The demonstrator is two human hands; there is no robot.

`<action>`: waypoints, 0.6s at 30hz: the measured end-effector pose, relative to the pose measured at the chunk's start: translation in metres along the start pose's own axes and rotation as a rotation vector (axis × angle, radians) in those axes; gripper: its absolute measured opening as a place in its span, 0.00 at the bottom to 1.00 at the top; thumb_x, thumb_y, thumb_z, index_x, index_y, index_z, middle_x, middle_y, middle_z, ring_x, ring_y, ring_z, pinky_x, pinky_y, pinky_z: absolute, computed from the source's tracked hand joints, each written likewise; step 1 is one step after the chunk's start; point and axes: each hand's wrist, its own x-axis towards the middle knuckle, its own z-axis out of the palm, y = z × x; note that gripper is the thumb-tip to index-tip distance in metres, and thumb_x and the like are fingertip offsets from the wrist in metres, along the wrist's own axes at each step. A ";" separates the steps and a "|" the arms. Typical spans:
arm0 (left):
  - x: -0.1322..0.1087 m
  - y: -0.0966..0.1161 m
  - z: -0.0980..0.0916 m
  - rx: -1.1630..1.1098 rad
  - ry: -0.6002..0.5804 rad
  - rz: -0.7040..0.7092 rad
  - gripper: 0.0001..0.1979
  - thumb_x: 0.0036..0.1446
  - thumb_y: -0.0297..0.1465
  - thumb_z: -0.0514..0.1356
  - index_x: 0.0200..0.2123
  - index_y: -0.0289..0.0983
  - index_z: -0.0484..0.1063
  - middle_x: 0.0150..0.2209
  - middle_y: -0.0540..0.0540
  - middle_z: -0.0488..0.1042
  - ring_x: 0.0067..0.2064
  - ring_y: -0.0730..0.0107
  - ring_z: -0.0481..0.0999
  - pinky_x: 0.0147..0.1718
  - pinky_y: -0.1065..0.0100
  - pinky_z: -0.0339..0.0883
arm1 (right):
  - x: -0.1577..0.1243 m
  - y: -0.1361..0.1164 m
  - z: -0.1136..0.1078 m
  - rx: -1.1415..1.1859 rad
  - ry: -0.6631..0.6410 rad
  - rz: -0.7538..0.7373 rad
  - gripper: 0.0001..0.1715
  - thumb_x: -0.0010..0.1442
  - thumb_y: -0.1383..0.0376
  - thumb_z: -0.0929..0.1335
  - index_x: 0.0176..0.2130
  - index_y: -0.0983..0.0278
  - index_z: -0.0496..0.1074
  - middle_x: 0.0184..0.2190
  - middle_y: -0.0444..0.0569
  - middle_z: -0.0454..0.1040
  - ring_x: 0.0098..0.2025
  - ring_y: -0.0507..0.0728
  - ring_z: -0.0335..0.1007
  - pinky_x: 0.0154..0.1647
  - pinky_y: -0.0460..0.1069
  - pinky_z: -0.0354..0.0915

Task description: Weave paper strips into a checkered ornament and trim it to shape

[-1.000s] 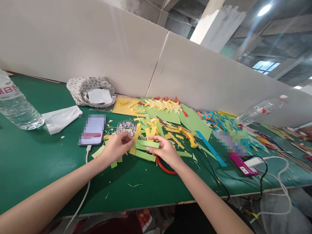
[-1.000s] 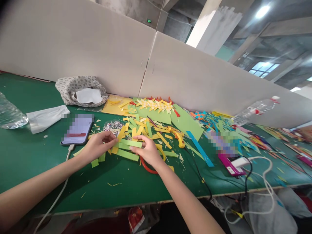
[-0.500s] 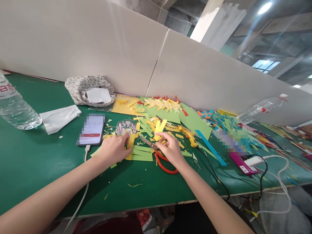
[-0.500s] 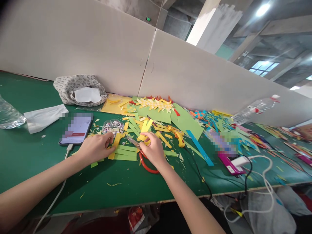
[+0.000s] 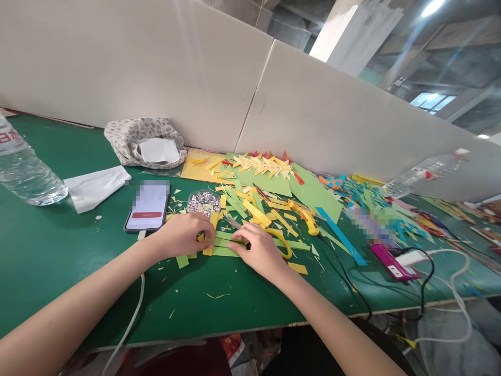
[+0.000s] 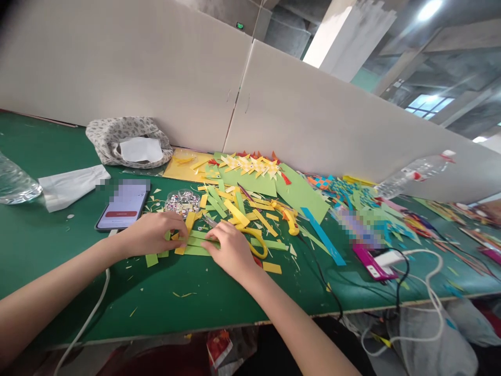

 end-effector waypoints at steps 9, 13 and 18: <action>-0.001 0.011 0.012 0.068 -0.010 -0.012 0.07 0.52 0.34 0.57 0.34 0.39 0.69 0.36 0.48 0.73 0.35 0.67 0.72 0.25 0.71 0.58 | 0.005 0.002 -0.007 -0.091 -0.134 0.042 0.11 0.55 0.56 0.68 0.29 0.61 0.68 0.31 0.46 0.69 0.39 0.57 0.64 0.36 0.51 0.63; -0.002 0.012 0.010 0.156 0.029 0.079 0.12 0.54 0.38 0.56 0.41 0.41 0.69 0.40 0.47 0.73 0.41 0.64 0.71 0.28 0.70 0.62 | 0.003 0.001 -0.007 -0.071 -0.088 0.001 0.09 0.54 0.59 0.69 0.33 0.61 0.69 0.34 0.48 0.71 0.40 0.58 0.65 0.38 0.53 0.64; -0.002 0.009 0.007 0.238 0.023 0.094 0.18 0.55 0.46 0.53 0.40 0.39 0.70 0.33 0.47 0.74 0.37 0.64 0.71 0.27 0.69 0.61 | -0.001 -0.007 0.004 0.023 0.066 -0.230 0.11 0.59 0.64 0.64 0.42 0.62 0.71 0.42 0.49 0.74 0.46 0.56 0.68 0.50 0.54 0.63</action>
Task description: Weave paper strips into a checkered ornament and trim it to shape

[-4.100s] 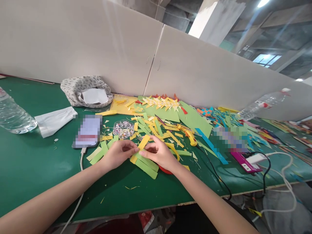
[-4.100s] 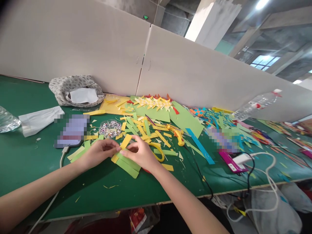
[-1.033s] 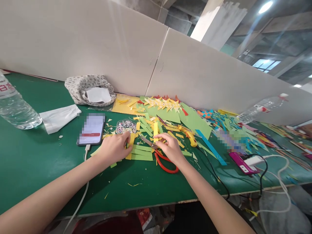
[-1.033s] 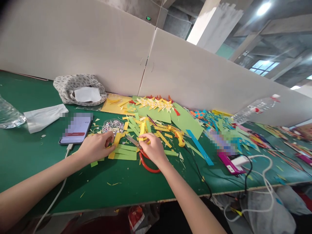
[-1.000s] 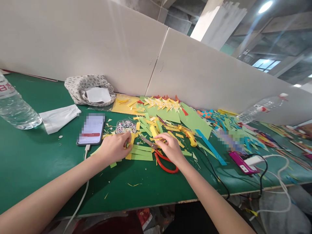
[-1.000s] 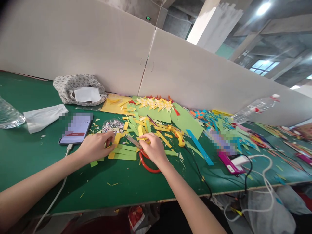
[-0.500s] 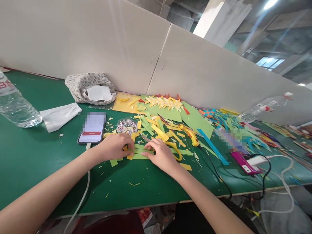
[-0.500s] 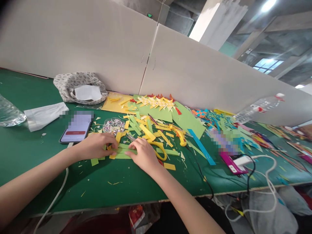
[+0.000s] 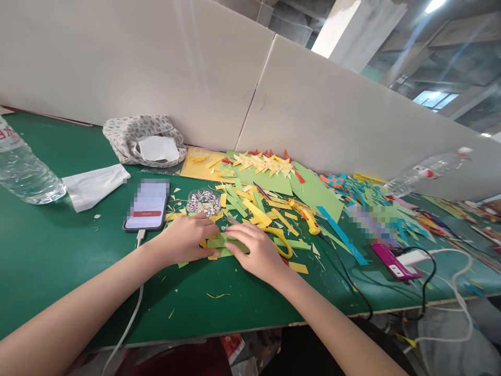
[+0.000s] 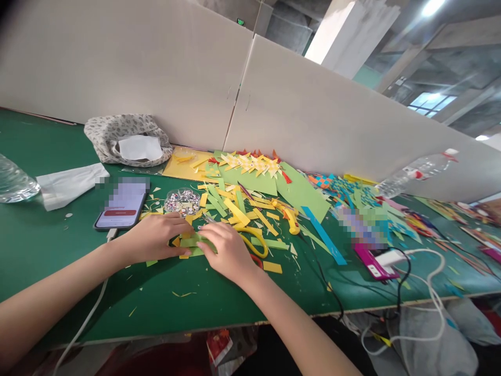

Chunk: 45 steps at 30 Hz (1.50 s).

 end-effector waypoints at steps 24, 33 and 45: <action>-0.001 -0.006 -0.002 -0.041 -0.016 0.026 0.20 0.54 0.48 0.53 0.40 0.39 0.69 0.33 0.46 0.72 0.36 0.65 0.71 0.28 0.70 0.61 | -0.002 -0.005 0.006 -0.133 -0.089 -0.204 0.15 0.63 0.66 0.60 0.45 0.66 0.72 0.45 0.49 0.74 0.49 0.55 0.69 0.54 0.53 0.65; -0.001 -0.009 -0.002 -0.055 0.028 0.072 0.20 0.52 0.49 0.54 0.38 0.40 0.70 0.32 0.47 0.72 0.36 0.65 0.70 0.28 0.70 0.62 | -0.004 -0.005 0.004 -0.142 -0.065 -0.234 0.14 0.62 0.66 0.61 0.43 0.64 0.72 0.43 0.49 0.75 0.48 0.55 0.70 0.53 0.54 0.65; -0.001 -0.011 -0.002 -0.049 -0.002 0.086 0.22 0.52 0.51 0.52 0.37 0.39 0.70 0.31 0.47 0.71 0.36 0.65 0.70 0.28 0.69 0.61 | -0.001 -0.004 0.003 -0.136 -0.062 -0.145 0.13 0.61 0.64 0.63 0.44 0.63 0.71 0.42 0.48 0.76 0.48 0.56 0.69 0.56 0.57 0.61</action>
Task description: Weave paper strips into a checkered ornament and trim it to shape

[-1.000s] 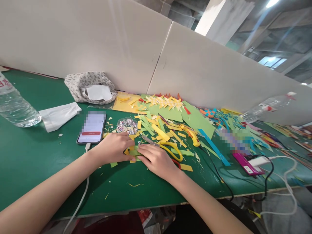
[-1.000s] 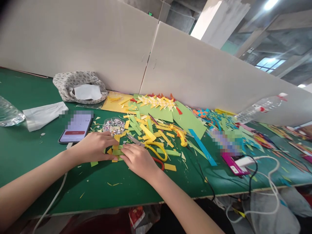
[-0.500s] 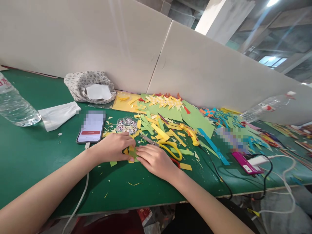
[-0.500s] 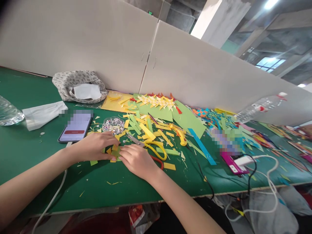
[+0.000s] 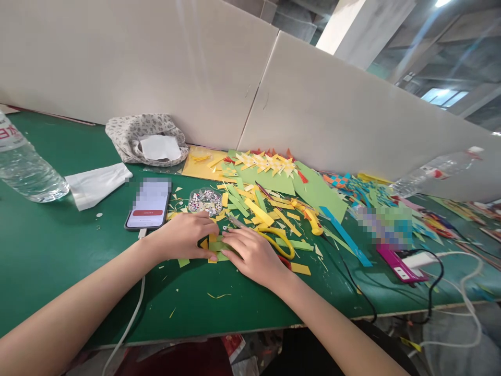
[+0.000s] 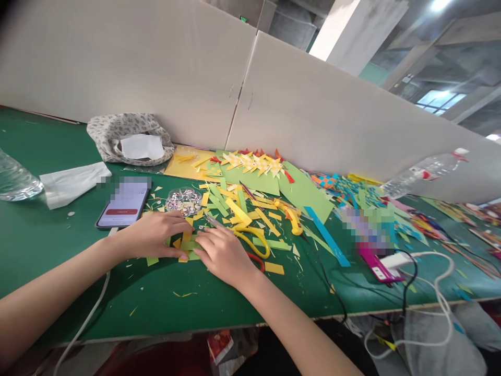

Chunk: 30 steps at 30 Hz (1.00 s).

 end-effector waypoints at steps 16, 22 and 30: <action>0.000 0.007 -0.002 -0.043 0.034 0.030 0.13 0.54 0.40 0.55 0.38 0.38 0.69 0.37 0.45 0.73 0.39 0.63 0.71 0.34 0.64 0.65 | -0.002 -0.001 0.001 -0.016 0.000 -0.020 0.14 0.62 0.67 0.60 0.43 0.63 0.72 0.42 0.48 0.75 0.46 0.56 0.69 0.52 0.55 0.64; 0.000 0.005 -0.001 0.017 -0.002 -0.004 0.19 0.53 0.47 0.54 0.41 0.40 0.69 0.36 0.45 0.73 0.38 0.63 0.71 0.34 0.65 0.63 | -0.002 -0.003 -0.001 0.068 -0.034 -0.006 0.14 0.61 0.70 0.60 0.46 0.65 0.68 0.44 0.49 0.74 0.50 0.55 0.67 0.53 0.53 0.63; 0.001 0.002 0.000 0.004 0.020 0.034 0.19 0.53 0.47 0.54 0.40 0.39 0.69 0.34 0.46 0.72 0.37 0.64 0.71 0.32 0.67 0.63 | -0.003 -0.002 -0.001 0.132 -0.074 0.007 0.13 0.62 0.66 0.60 0.46 0.65 0.66 0.44 0.52 0.73 0.52 0.57 0.66 0.53 0.53 0.64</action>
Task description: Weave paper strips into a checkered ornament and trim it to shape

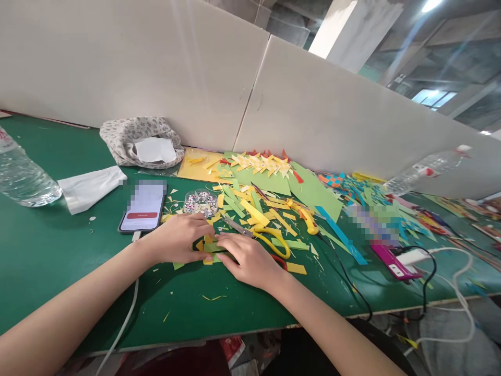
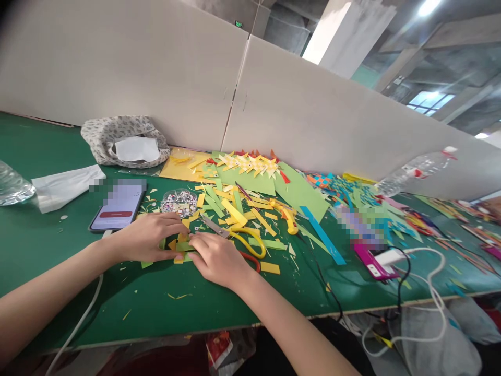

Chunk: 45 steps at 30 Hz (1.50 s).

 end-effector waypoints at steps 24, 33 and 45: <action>0.000 0.003 -0.002 -0.107 0.083 0.047 0.09 0.55 0.37 0.55 0.33 0.38 0.70 0.33 0.47 0.73 0.35 0.66 0.71 0.32 0.66 0.64 | -0.003 0.014 -0.023 -0.090 0.199 0.125 0.07 0.60 0.69 0.61 0.33 0.63 0.67 0.30 0.47 0.73 0.35 0.54 0.69 0.34 0.49 0.65; 0.000 0.003 0.004 -0.168 0.002 0.038 0.06 0.51 0.26 0.54 0.30 0.38 0.71 0.30 0.48 0.72 0.34 0.68 0.70 0.31 0.67 0.63 | 0.002 0.010 -0.004 -0.065 0.043 0.239 0.07 0.58 0.62 0.66 0.31 0.64 0.69 0.32 0.47 0.72 0.38 0.55 0.67 0.35 0.48 0.63; 0.000 0.001 0.004 -0.136 0.031 0.050 0.07 0.52 0.29 0.55 0.35 0.38 0.70 0.38 0.45 0.73 0.40 0.64 0.72 0.37 0.63 0.67 | 0.001 0.010 -0.004 -0.082 0.112 0.067 0.12 0.61 0.62 0.63 0.42 0.64 0.71 0.41 0.50 0.74 0.45 0.56 0.67 0.48 0.53 0.64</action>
